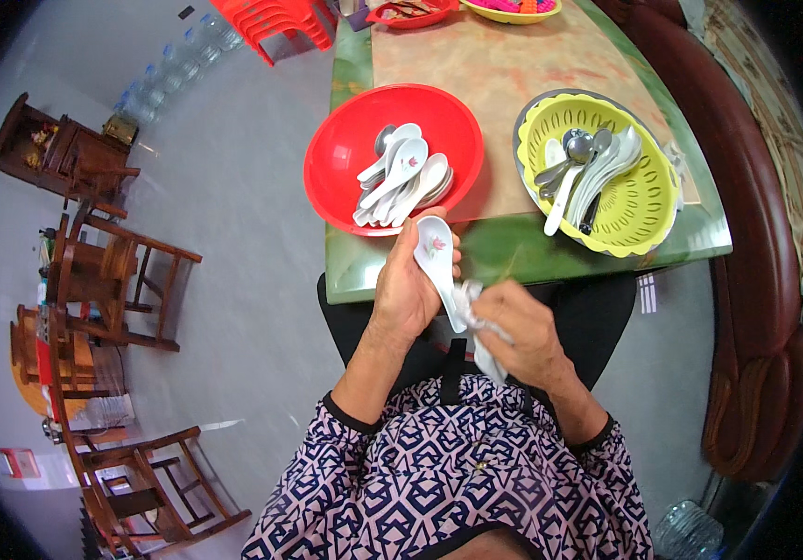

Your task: The person sits on the floor and wipes white ceramic spoons and metal spoons with a white cloth. They pick up spoons from a yellow basket, wipe them, and place them into a red bowl. The person handles the spoons one at a time, wiping both the bowl and the handle of each spoon.

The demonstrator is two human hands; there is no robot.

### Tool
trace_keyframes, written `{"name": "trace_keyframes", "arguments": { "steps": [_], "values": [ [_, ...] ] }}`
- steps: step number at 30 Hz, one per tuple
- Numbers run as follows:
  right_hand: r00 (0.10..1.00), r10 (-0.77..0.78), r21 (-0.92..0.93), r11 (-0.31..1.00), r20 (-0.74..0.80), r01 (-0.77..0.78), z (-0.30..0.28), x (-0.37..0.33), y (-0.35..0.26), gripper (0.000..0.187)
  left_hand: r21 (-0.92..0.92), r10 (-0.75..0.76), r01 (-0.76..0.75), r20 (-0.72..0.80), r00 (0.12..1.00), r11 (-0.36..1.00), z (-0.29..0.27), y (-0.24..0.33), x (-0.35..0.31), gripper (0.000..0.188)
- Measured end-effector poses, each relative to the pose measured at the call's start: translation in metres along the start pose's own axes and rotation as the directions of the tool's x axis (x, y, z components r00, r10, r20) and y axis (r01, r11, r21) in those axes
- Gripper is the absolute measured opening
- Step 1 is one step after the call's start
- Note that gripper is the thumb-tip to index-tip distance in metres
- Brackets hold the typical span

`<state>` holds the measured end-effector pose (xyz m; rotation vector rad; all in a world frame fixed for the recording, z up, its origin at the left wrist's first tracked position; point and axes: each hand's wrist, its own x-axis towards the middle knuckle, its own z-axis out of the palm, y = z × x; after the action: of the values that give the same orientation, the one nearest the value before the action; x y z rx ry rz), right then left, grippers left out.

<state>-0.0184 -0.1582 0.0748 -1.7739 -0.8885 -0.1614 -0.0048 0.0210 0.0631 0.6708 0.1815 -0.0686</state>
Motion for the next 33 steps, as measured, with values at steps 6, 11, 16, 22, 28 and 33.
{"name": "trace_keyframes", "arguments": {
  "steps": [6,11,16,22,28,33],
  "values": [
    [0.966,-0.122,-0.338,0.940,-0.226,0.040,0.026,0.046,0.010,0.032,-0.194,-0.080,0.090,0.059,0.995,0.977,0.015,-0.015,-0.010,0.051],
    [0.987,-0.123,-0.320,0.944,-0.105,0.083,0.040,0.038,0.005,0.031,-0.054,-0.099,0.098,-0.028,0.995,0.994,0.005,-0.013,-0.011,0.058],
    [0.995,-0.006,-0.227,0.973,0.095,0.027,0.025,0.014,-0.004,0.028,0.113,-0.082,0.091,-0.081,0.993,0.989,0.002,-0.011,-0.012,0.055],
    [0.999,-0.051,-0.022,0.998,-0.016,0.051,0.001,0.012,-0.002,0.031,0.214,-0.012,0.020,-0.037,0.999,0.977,0.005,-0.002,-0.010,0.051],
    [0.987,-0.022,-0.049,0.999,-0.159,0.014,0.015,0.049,0.029,0.034,0.298,0.013,-0.007,-0.016,1.000,0.955,0.019,-0.022,-0.015,0.051],
    [0.983,-0.017,-0.034,0.999,-0.185,0.011,0.015,0.048,0.036,0.022,0.538,0.089,-0.056,-0.036,0.995,0.841,0.017,-0.021,-0.024,0.037]
  ]
}}
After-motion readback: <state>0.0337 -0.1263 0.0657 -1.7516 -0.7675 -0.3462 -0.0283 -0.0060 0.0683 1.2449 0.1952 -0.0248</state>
